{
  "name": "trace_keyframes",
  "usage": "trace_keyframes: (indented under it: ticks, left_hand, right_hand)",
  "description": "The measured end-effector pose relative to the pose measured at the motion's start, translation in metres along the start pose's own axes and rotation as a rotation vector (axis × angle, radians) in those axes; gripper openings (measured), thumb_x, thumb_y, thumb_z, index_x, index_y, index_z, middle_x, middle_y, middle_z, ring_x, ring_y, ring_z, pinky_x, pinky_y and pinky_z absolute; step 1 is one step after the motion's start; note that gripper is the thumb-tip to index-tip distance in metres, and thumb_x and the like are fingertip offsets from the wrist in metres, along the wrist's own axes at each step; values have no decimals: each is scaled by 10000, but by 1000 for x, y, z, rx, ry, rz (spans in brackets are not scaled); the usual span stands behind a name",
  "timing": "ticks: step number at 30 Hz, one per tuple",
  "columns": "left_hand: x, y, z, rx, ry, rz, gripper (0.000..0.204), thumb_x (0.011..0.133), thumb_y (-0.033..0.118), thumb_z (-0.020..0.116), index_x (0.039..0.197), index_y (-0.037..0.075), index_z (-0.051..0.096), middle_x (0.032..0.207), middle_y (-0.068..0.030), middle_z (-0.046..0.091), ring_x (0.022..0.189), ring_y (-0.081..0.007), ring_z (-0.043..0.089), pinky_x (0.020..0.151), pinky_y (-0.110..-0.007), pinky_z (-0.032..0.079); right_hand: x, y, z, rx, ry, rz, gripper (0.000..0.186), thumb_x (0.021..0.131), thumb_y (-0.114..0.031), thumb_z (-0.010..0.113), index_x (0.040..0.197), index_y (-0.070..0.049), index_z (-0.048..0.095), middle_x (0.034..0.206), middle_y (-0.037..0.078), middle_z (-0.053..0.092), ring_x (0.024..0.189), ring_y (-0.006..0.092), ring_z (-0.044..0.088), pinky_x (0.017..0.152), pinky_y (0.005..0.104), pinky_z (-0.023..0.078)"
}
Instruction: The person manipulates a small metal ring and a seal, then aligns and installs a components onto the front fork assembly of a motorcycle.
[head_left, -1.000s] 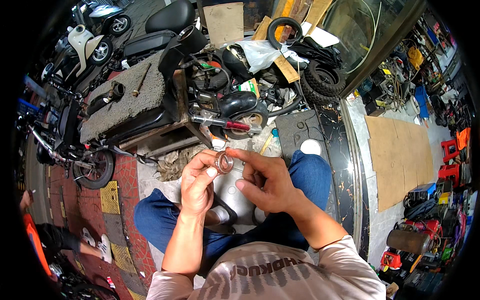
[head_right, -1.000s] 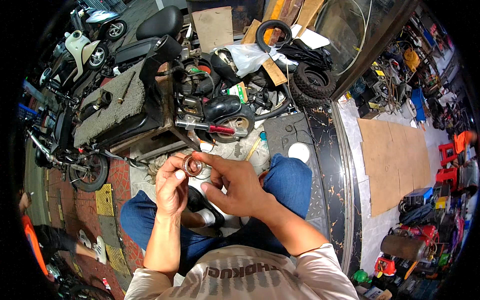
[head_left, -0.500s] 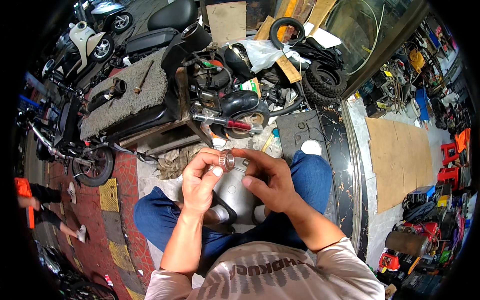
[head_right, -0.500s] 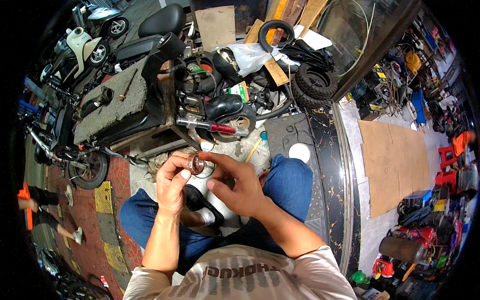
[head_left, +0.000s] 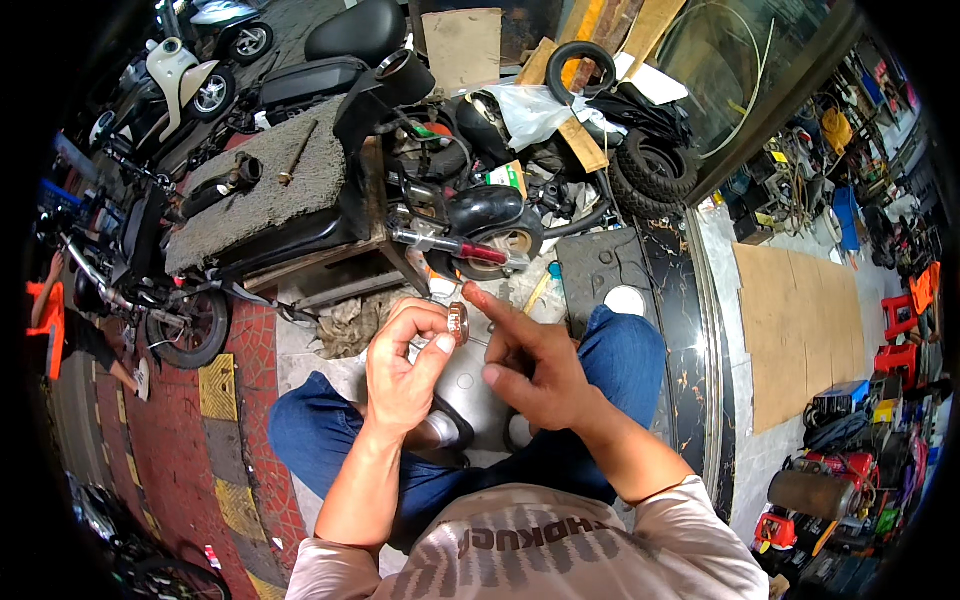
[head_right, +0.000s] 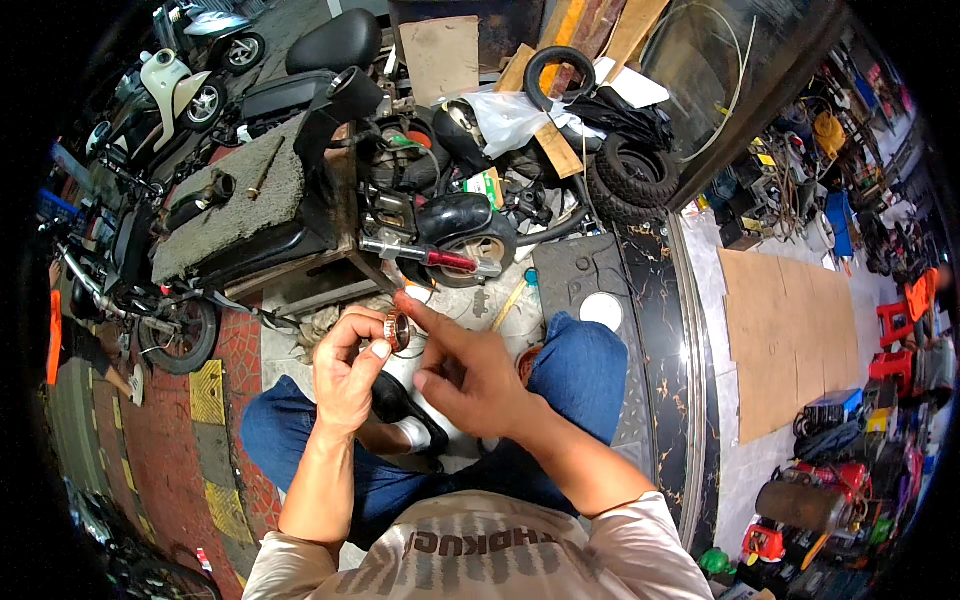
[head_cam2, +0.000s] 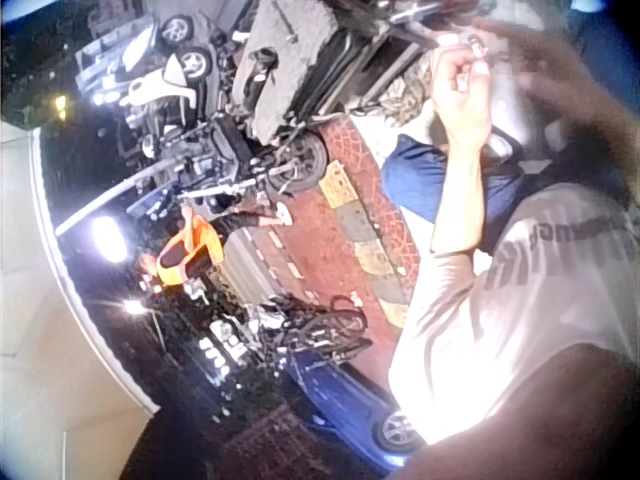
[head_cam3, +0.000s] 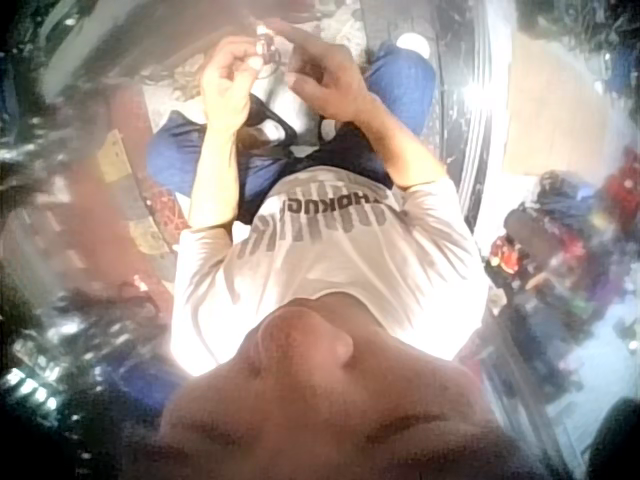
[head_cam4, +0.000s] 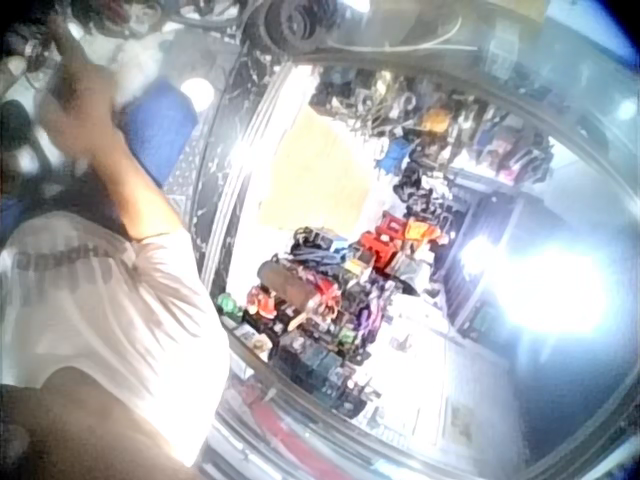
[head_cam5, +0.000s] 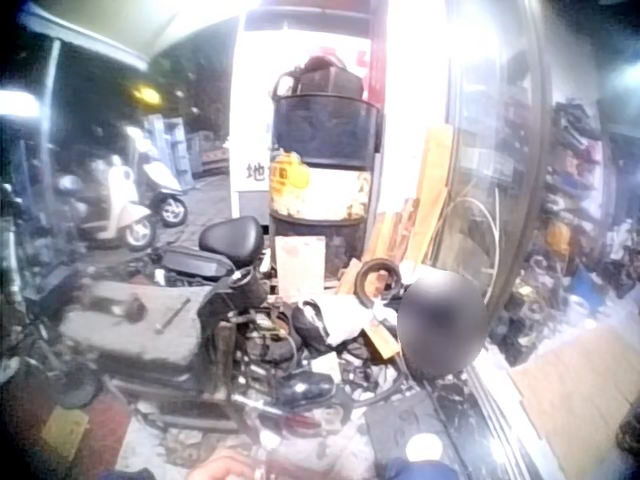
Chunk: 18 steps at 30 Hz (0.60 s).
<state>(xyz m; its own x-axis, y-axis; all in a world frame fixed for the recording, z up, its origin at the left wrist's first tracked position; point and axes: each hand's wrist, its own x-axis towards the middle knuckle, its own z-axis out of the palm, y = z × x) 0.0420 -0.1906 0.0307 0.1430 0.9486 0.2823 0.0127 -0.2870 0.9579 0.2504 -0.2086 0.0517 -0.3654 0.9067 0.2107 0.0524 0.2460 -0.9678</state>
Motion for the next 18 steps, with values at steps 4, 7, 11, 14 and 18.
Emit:
trace_keyframes:
  ticks: [4, 7, 11, 14, 18]
  left_hand:
    - [-2, -1, 1, -25, 28, -9, 72, 905, 50, 680, 944, -10, 679, 969, -88, 672, 864, -167, 553, 832, -300, 459]
    - [-3, -2, 1, -41, 38, -17, 75, 905, 49, 686, 946, -13, 676, 973, -85, 666, 866, -160, 548, 830, -296, 456]
    - [-3, -1, -1, -30, 40, 0, 79, 905, 48, 689, 949, -15, 672, 969, -83, 660, 865, -158, 542, 829, -293, 453]
    - [-4, -1, -2, -16, 39, 9, 79, 906, 48, 689, 949, -17, 671, 969, -81, 658, 864, -155, 538, 830, -292, 451]
    - [-6, -4, -2, -77, 50, -18, 80, 915, 49, 681, 951, -21, 673, 989, -82, 663, 868, -142, 531, 828, -293, 449]
  right_hand:
    - [-5, 9, 10, -18, -70, -47, 959, 832, 13, 631, 1683, -91, 203, 714, 16, 613, 582, 97, 541, 582, 263, 454]
    - [-7, 11, 16, -37, -112, -37, 1007, 821, 15, 628, 1693, -96, 138, 714, 28, 629, 574, 123, 564, 578, 274, 466]
    - [-8, 10, 20, -84, -130, 4, 1034, 806, -20, 650, 1693, -101, 127, 726, 54, 656, 574, 183, 607, 574, 312, 488]
    - [-10, 12, 22, -196, -99, -32, 1023, 801, -61, 677, 1686, -95, 166, 737, 71, 668, 580, 229, 627, 575, 354, 500]
    - [-7, 7, 15, -402, -68, -111, 933, 801, -94, 698, 1650, -93, 312, 744, 90, 681, 597, 267, 648, 587, 392, 512]
